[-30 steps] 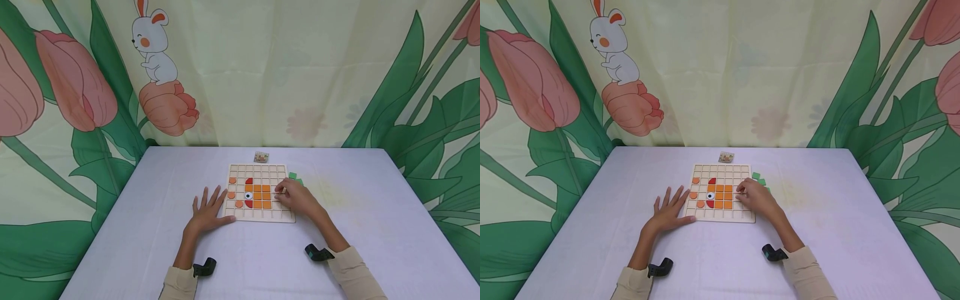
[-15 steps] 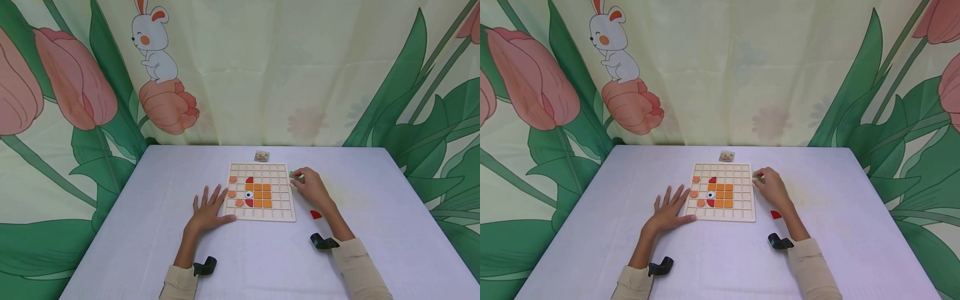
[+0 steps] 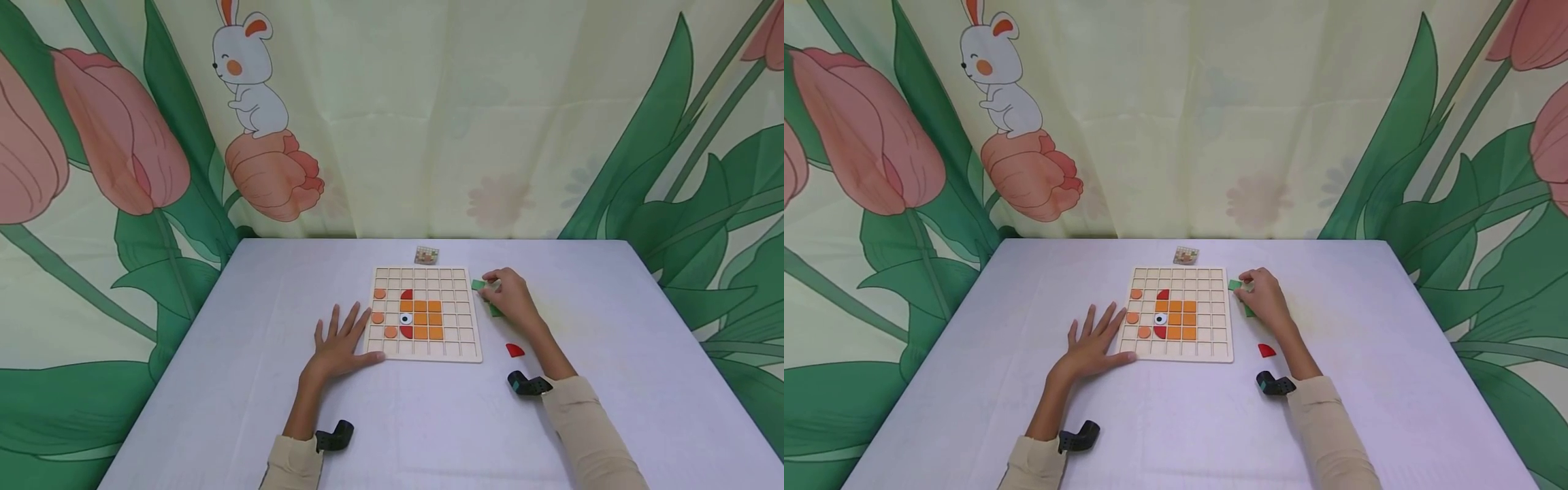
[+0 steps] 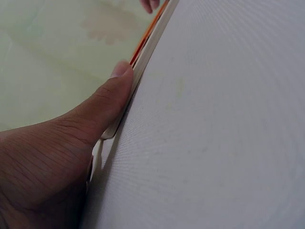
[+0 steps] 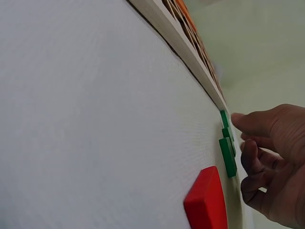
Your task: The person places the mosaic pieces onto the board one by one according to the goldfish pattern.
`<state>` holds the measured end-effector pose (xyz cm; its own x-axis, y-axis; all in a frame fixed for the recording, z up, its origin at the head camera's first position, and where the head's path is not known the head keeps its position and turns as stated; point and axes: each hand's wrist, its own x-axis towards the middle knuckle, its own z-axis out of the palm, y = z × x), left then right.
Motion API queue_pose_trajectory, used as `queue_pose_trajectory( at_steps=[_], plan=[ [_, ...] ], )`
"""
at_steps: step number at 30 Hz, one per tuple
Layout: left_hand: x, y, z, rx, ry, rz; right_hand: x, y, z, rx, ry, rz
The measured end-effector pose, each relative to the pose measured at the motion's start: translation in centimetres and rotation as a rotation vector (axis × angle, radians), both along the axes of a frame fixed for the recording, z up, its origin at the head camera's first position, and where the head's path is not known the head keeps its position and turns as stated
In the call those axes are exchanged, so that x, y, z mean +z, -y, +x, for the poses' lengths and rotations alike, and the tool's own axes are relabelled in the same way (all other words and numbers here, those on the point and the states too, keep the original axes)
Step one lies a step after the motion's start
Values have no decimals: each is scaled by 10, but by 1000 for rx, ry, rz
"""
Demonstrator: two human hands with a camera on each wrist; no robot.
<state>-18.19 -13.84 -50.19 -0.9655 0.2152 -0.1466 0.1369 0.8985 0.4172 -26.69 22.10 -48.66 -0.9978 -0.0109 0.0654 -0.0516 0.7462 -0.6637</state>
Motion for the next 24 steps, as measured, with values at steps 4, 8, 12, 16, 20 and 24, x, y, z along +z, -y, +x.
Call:
queue_pose_trajectory(
  at_steps=[4,8,12,16,20,24],
  plan=[
    [0,0,0,0,1,-2,-3,0,-5,5,14,24],
    [-1,0,0,5,6,-10,-6,1,-9,15,17,38],
    [0,0,1,4,7,-7,-8,2,-10,22,6,53],
    [1,-1,2,3,6,-4,-9,2,-11,42,-11,76],
    [0,0,1,5,-3,-12,-8,2,-13,58,-11,97],
    [0,0,1,2,-4,-14,-8,1,-16,60,-6,127]
  ],
)
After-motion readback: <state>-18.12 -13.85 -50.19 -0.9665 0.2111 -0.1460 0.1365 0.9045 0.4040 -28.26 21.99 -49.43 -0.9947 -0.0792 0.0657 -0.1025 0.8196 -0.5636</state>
